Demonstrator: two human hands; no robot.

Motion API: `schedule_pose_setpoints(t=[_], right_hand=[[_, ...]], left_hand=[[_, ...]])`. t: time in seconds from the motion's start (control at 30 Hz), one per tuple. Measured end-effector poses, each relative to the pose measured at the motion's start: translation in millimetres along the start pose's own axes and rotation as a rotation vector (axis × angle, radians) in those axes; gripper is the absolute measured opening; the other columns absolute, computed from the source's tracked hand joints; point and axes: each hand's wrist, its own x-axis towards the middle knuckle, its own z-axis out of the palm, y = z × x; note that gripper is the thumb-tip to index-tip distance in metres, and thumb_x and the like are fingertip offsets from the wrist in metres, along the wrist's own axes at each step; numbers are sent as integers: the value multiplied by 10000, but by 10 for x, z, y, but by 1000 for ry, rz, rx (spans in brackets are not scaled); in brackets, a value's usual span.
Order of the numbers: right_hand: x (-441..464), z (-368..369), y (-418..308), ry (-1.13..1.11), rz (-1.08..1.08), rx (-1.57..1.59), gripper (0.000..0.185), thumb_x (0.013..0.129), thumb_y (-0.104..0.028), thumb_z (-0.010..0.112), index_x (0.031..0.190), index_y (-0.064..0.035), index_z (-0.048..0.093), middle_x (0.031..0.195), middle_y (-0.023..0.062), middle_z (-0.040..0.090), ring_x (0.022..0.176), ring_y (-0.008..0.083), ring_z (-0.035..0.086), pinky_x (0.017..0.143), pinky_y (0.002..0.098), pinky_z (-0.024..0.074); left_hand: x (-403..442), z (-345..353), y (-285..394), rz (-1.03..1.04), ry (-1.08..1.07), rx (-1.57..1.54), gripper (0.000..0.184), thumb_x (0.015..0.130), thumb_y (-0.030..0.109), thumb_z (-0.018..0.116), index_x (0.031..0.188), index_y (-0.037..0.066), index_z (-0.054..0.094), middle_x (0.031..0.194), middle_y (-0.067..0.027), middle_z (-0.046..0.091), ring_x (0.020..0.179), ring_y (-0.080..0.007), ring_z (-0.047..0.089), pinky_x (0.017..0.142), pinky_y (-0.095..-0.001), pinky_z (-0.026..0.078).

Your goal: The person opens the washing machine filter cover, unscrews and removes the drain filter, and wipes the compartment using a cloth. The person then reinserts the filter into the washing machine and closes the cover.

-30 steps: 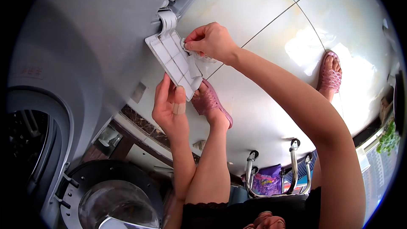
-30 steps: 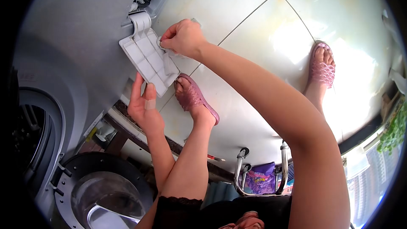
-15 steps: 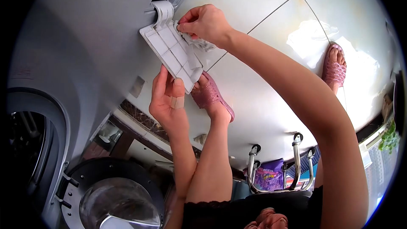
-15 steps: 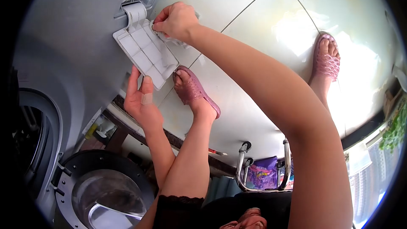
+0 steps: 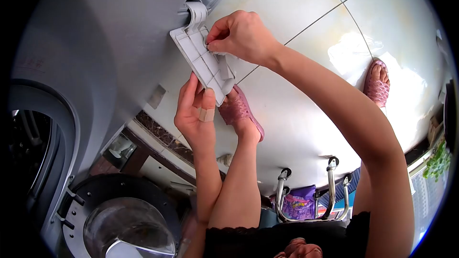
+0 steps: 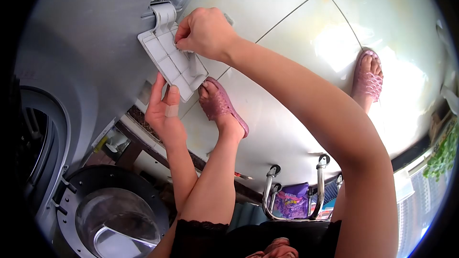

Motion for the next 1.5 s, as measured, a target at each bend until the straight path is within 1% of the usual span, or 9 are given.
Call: schedule_pose_setpoints(t=[0.2, 0.3, 0.53, 0.67, 0.8, 0.93, 1.07, 1.17, 1.5], right_hand=[[43, 163, 25, 144, 21, 87, 170, 800, -153, 735, 911, -26, 753, 834, 71, 740, 752, 148, 680, 739, 284, 547], [72, -98, -19, -147, -67, -171, 176, 820, -155, 730, 926, -17, 748, 841, 74, 739, 761, 141, 679, 740, 276, 544], [-70, 213, -106, 178, 8, 356, 167, 806, -143, 720, 931, -37, 756, 881, 119, 745, 785, 216, 702, 760, 317, 557], [-177, 57, -106, 35, -96, 207, 159, 808, -140, 725, 923, -34, 753, 835, 125, 738, 758, 220, 699, 740, 327, 555], [-91, 287, -337, 337, -102, 149, 129, 822, -114, 705, 911, -31, 748, 783, 144, 715, 740, 282, 688, 715, 359, 550], [-175, 130, -302, 158, -109, 3, 125, 832, -108, 697, 922, -35, 743, 809, 127, 724, 770, 277, 693, 728, 366, 550], [-211, 136, -260, 355, -227, -29, 118, 840, -84, 687, 936, -69, 753, 840, 100, 696, 776, 250, 685, 714, 347, 557], [-136, 282, -80, 447, -377, -226, 116, 832, -76, 695, 932, -76, 753, 817, 86, 672, 759, 252, 678, 704, 347, 560], [-211, 255, -197, 250, -77, 174, 163, 832, -137, 716, 955, -38, 759, 841, 116, 738, 751, 227, 692, 732, 316, 562]], left_hand=[[-18, -18, 11, -21, -16, 0, 473, 950, 36, 597, 1392, -89, 482, 1339, -166, 586, 1179, -199, 579, 1016, -314, 434], [-6, -7, 13, -10, -11, 4, 478, 952, 40, 592, 1395, -93, 475, 1350, -169, 579, 1193, -203, 571, 1022, -323, 433], [-9, 16, 0, -12, 34, -21, 454, 936, 43, 633, 1363, -68, 525, 1291, -133, 586, 1107, -188, 606, 948, -308, 476], [-16, -4, 36, -63, 13, -9, 486, 940, 43, 618, 1392, -81, 488, 1357, -166, 574, 1221, -212, 561, 1038, -320, 419], [-12, -7, 35, -46, -4, -1, 468, 940, 26, 610, 1385, -73, 502, 1334, -158, 591, 1209, -207, 567, 1031, -312, 422], [-8, -15, 24, -29, -9, 7, 459, 943, 27, 609, 1381, -68, 510, 1312, -156, 606, 1189, -197, 575, 1027, -311, 423], [-2, -40, -21, 28, -28, 38, 455, 948, 36, 609, 1379, -71, 510, 1295, -158, 616, 1177, -187, 576, 1027, -316, 420], [7, -31, -53, 75, 0, 71, 417, 940, 71, 644, 1339, -25, 572, 1228, -109, 631, 998, -176, 619, 879, -310, 503], [-7, -59, -38, 9, -6, 47, 451, 949, 53, 619, 1373, -64, 521, 1294, -160, 617, 1182, -188, 575, 1040, -321, 409]])
